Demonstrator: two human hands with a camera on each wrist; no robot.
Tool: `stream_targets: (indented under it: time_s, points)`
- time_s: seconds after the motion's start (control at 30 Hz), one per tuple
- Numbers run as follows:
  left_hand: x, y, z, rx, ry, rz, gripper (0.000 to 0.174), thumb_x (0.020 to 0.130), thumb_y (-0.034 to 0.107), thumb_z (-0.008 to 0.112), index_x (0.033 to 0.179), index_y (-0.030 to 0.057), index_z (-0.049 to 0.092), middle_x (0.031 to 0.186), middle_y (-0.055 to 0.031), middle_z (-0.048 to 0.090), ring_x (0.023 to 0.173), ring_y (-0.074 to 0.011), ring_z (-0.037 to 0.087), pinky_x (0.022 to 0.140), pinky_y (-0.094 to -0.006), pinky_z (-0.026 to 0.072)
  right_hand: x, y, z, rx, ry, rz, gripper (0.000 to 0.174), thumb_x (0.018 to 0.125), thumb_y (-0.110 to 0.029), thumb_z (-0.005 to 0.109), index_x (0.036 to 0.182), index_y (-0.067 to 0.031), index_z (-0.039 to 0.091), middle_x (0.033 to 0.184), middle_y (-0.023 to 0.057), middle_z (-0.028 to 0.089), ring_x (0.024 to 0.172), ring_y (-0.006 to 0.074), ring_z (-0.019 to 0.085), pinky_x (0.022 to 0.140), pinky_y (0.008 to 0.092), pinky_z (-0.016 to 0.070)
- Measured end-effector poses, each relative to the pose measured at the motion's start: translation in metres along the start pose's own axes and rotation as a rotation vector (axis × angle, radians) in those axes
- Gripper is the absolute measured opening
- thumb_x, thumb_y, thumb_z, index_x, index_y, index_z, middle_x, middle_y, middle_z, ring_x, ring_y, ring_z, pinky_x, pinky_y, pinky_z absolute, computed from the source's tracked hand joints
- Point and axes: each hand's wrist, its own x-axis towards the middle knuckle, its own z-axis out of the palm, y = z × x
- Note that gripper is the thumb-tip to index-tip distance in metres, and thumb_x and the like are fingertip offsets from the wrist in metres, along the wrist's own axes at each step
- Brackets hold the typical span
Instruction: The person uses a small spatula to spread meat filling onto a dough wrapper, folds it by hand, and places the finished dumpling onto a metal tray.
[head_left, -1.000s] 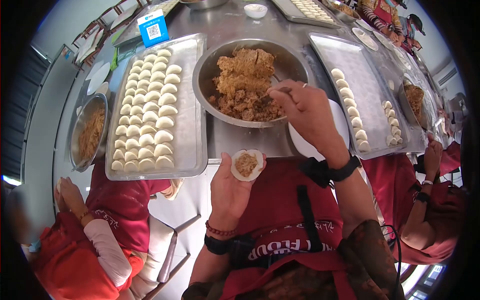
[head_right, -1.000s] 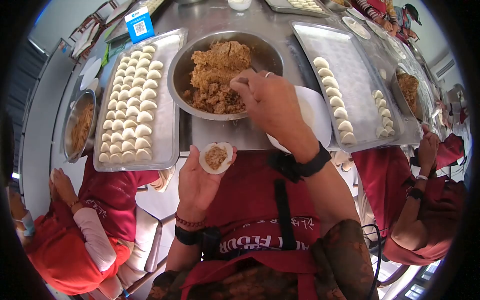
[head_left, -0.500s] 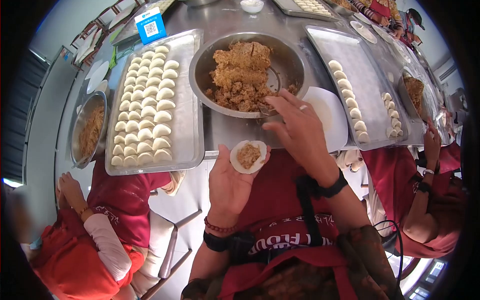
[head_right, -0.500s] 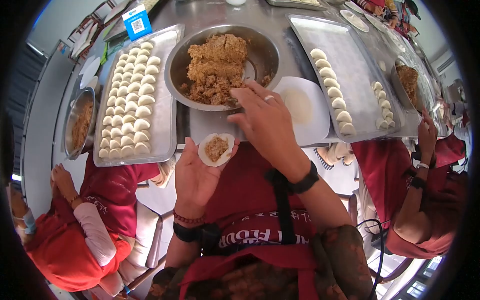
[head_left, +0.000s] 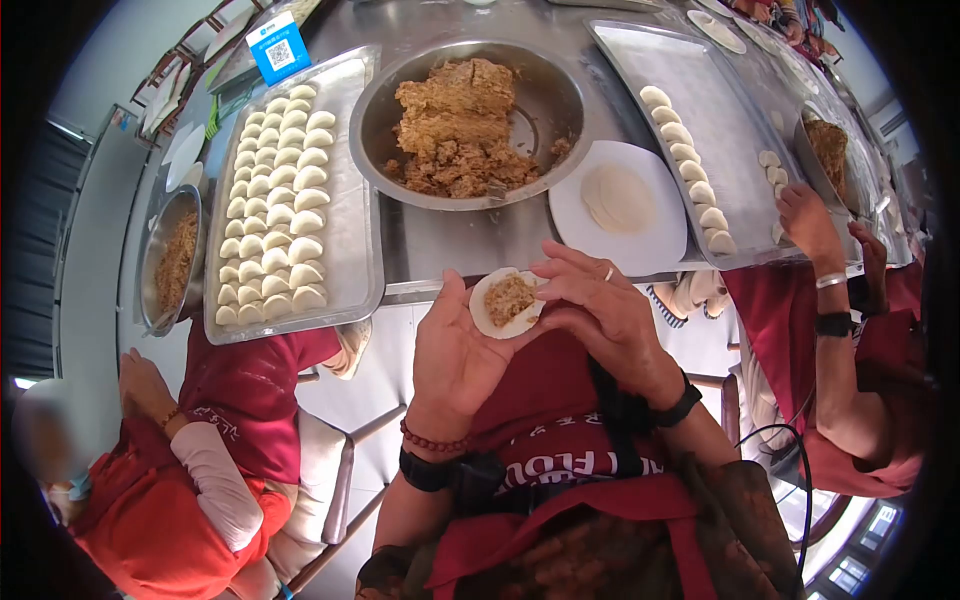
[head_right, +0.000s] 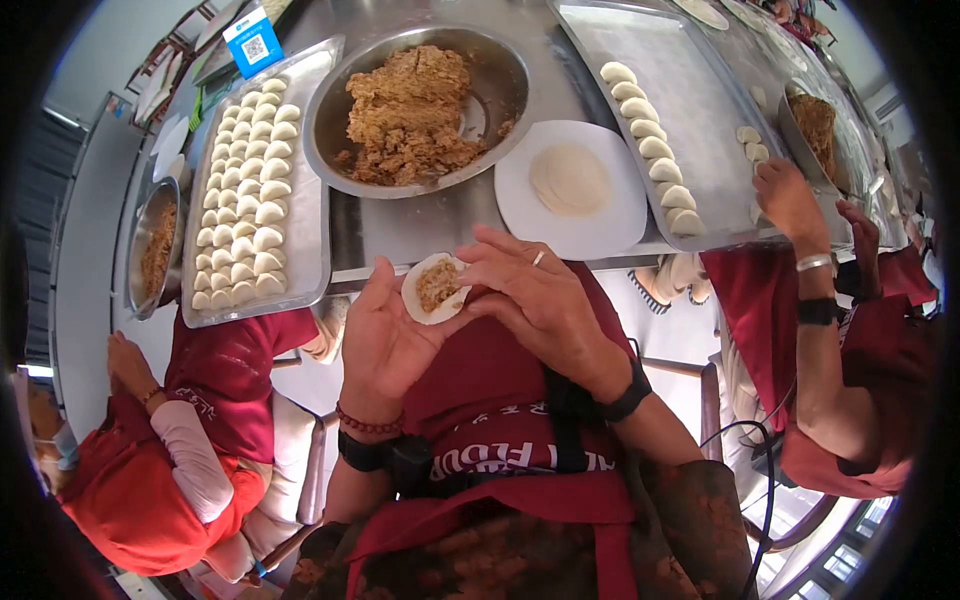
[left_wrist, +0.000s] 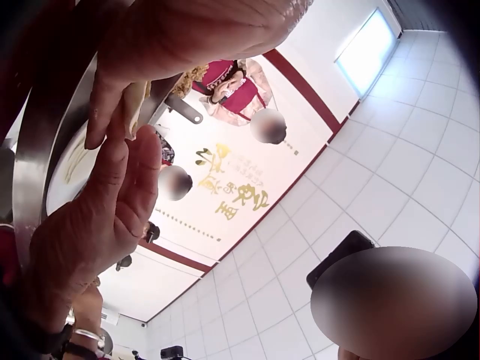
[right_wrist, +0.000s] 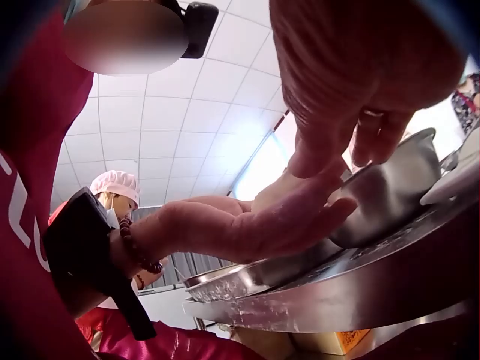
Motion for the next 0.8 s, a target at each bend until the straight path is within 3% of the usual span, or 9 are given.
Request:
stream_targets:
  time_s: [0.4, 0.5, 0.8]
  points:
    - [0.003, -0.015, 0.009, 0.009, -0.070, -0.062, 0.062, 0.107, 0.045, 0.025, 0.136, -0.0075, 0.038, 0.138, -0.0237, 0.050, 0.130, -0.0358, 0.049, 0.112, -0.0568, 0.0370, -0.003, 0.004, -0.004, 0.076, 0.014, 0.000, 0.020, 0.080, -0.004, 0.074, 0.097, -0.0083, 0.064, 0.121, 0.0063, 0.068, 0.125, 0.0290, 0.057, 0.097, 0.0376, 0.0478]
    - [0.003, -0.017, 0.012, 0.033, -0.066, -0.069, 0.063, 0.107, 0.046, 0.024, 0.138, -0.0077, 0.037, 0.138, -0.0238, 0.050, 0.130, -0.0359, 0.049, 0.112, -0.0571, 0.0368, -0.006, -0.001, 0.000, 0.325, 0.107, 0.166, 0.018, 0.080, -0.004, 0.074, 0.094, -0.0086, 0.064, 0.121, 0.0066, 0.068, 0.125, 0.0289, 0.058, 0.096, 0.0372, 0.0484]
    - [0.003, -0.020, 0.018, 0.110, -0.055, -0.098, 0.065, 0.107, 0.047, 0.017, 0.139, -0.0060, 0.037, 0.137, -0.0216, 0.051, 0.128, -0.0346, 0.051, 0.111, -0.0559, 0.0390, -0.006, 0.002, -0.008, 0.143, 0.026, 0.036, 0.015, 0.081, -0.004, 0.073, 0.092, -0.0089, 0.064, 0.121, 0.0060, 0.068, 0.124, 0.0288, 0.059, 0.098, 0.0369, 0.0478]
